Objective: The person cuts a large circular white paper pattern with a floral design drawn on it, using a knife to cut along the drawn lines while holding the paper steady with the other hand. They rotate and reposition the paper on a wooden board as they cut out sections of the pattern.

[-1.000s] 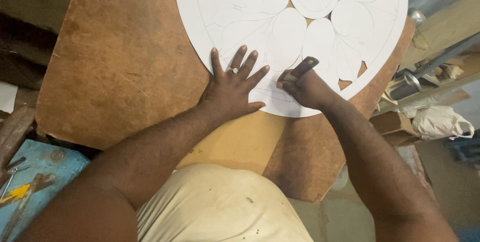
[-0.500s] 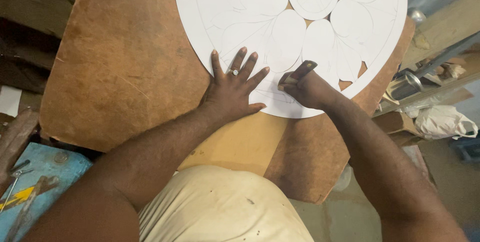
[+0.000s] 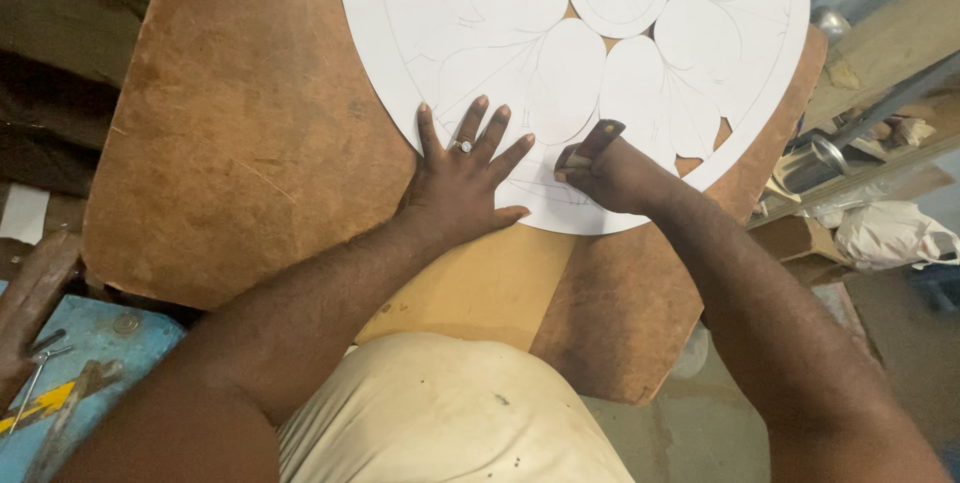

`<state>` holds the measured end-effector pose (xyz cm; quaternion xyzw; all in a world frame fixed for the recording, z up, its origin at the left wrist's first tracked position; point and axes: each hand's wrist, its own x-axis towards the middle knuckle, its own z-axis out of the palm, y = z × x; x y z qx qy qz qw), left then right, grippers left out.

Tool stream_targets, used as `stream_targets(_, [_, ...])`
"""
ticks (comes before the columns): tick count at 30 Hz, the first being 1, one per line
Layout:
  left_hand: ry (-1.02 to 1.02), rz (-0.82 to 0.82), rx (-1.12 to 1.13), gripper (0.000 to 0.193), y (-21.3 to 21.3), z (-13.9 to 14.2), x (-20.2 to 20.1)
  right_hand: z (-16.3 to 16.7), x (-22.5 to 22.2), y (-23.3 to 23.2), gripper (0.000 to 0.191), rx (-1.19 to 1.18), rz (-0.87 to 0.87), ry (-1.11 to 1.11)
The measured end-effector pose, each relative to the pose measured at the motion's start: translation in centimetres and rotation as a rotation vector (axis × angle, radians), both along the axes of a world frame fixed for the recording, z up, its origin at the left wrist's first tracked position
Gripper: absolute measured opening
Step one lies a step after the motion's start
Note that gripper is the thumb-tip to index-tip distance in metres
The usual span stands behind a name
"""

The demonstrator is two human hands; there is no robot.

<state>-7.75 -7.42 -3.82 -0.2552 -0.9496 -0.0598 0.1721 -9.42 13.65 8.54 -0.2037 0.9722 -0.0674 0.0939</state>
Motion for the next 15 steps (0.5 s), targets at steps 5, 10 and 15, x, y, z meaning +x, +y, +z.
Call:
stream_targets(5, [0.019,0.005,-0.017,0.09,0.0,0.1,0.0,0.6,0.5,-0.2,0.018,0.015,-0.045,-0.015])
stream_targets(10, [0.017,0.008,-0.001,0.091,-0.1,0.4,0.4,0.8,0.6,-0.3,0.017,-0.003,0.04,0.014])
stream_targets(15, [0.016,0.015,0.004,0.092,-0.3,1.2,0.9,0.9,0.4,0.1,0.018,0.084,0.144,0.088])
